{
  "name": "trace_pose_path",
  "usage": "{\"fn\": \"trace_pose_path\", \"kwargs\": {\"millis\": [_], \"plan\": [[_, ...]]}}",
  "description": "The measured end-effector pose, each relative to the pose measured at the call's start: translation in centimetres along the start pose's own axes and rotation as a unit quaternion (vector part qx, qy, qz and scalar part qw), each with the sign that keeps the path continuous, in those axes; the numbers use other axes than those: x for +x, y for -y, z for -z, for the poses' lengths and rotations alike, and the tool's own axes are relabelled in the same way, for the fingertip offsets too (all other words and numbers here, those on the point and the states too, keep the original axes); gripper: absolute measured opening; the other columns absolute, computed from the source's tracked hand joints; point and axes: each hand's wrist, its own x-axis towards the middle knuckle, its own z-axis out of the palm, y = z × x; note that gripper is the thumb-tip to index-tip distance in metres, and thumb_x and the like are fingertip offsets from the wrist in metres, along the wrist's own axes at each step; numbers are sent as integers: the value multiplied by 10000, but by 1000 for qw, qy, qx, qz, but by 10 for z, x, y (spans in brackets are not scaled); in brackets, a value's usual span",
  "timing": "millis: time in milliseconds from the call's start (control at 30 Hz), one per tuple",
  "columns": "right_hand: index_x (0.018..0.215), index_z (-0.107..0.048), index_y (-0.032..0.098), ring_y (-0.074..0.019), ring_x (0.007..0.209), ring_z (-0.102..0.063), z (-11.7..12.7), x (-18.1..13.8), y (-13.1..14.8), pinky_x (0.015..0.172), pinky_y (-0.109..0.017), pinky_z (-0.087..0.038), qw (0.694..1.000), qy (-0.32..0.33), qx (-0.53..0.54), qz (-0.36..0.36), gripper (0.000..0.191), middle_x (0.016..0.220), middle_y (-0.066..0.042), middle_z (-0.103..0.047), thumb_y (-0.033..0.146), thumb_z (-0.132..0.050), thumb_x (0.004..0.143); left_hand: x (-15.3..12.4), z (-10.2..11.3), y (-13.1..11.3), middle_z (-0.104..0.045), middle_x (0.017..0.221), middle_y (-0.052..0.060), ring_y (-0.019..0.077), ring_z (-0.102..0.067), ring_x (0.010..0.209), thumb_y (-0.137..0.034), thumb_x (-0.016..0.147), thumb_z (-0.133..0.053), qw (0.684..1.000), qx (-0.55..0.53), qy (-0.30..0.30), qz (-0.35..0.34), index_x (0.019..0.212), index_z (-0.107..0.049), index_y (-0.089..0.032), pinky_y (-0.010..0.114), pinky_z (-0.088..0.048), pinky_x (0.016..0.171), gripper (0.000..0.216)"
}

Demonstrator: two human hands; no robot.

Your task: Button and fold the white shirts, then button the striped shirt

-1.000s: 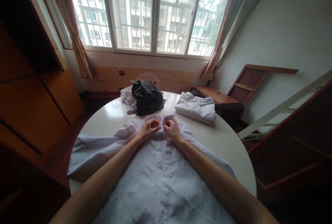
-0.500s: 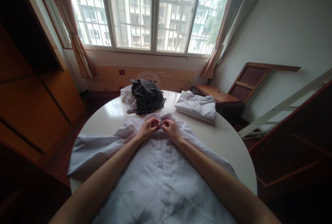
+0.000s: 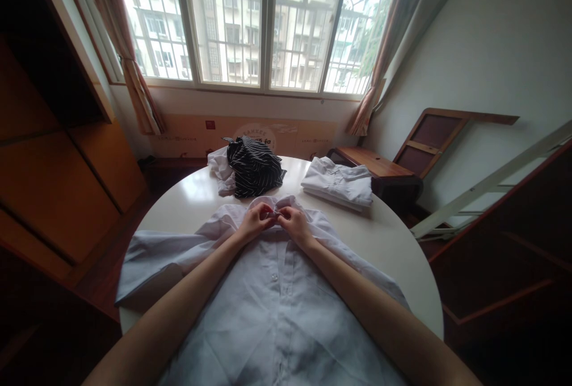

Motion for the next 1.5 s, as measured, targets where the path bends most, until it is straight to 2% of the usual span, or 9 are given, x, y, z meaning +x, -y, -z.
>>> {"fn": "trace_pose_path", "kwargs": {"millis": [300, 600, 833, 1000, 1133, 1367, 1500], "plan": [[774, -656, 152, -154, 708, -583, -2, 0, -2, 684, -249, -445, 1000, -8, 10, 11, 167, 757, -45, -648, 159, -528, 666, 0, 0, -3, -573, 677, -13, 107, -531, 611, -383, 618, -639, 999, -41, -7, 0, 758, -554, -156, 204, -418, 551, 280], [754, -654, 155, -146, 659, -562, -4, -1, -4, 654, -253, -442, 999, -18, -4, 37, 164, 719, -35, -628, 162, -523, 655, -1, -2, 1, -594, 739, 20, 127, -562, 644, -356, 596, -666, 993, -107, -21, 40, 821, -519, -147, 208, -433, 506, 341], [750, -648, 152, -137, 641, -554, -4, -2, -3, 634, -246, -441, 998, -13, -11, 63, 152, 708, -30, -611, 153, -557, 628, 0, -2, 3, -613, 761, 32, 155, -599, 715, -314, 592, -676, 991, -132, -16, 30, 814, -531, -142, 258, -475, 611, 316], [747, -641, 167, -136, 655, -549, -2, -6, 0, 631, -244, -433, 995, -21, -50, 84, 124, 717, -25, -595, 144, -561, 655, 0, 0, -1, -613, 779, 35, 151, -599, 710, -302, 604, -670, 988, -151, 0, 37, 830, -543, -137, 246, -469, 588, 308], [738, -624, 185, -141, 672, -543, 0, -10, 3, 623, -249, -423, 989, -25, -88, 115, 76, 738, -18, -583, 176, -564, 692, 0, 1, -4, -606, 787, 36, 142, -589, 685, -296, 601, -674, 989, -142, -12, 48, 840, -552, -136, 229, -459, 554, 312], [766, -612, 189, -188, 815, -516, 4, -16, 12, 737, -302, -418, 975, -63, -143, 160, 84, 823, -51, -580, 155, -570, 703, 0, 0, -4, -596, 834, 46, 146, -594, 733, -259, 640, -641, 986, -158, -15, 46, 863, -536, -134, 235, -478, 581, 276], [751, -609, 181, -197, 831, -515, 3, -15, 12, 770, -322, -409, 972, -69, -149, 169, 72, 830, -57, -597, 149, -565, 703, 0, 0, -4, -593, 880, 52, 149, -596, 769, -230, 665, -615, 987, -155, -16, 36, 882, -535, -136, 256, -489, 639, 250]]}}
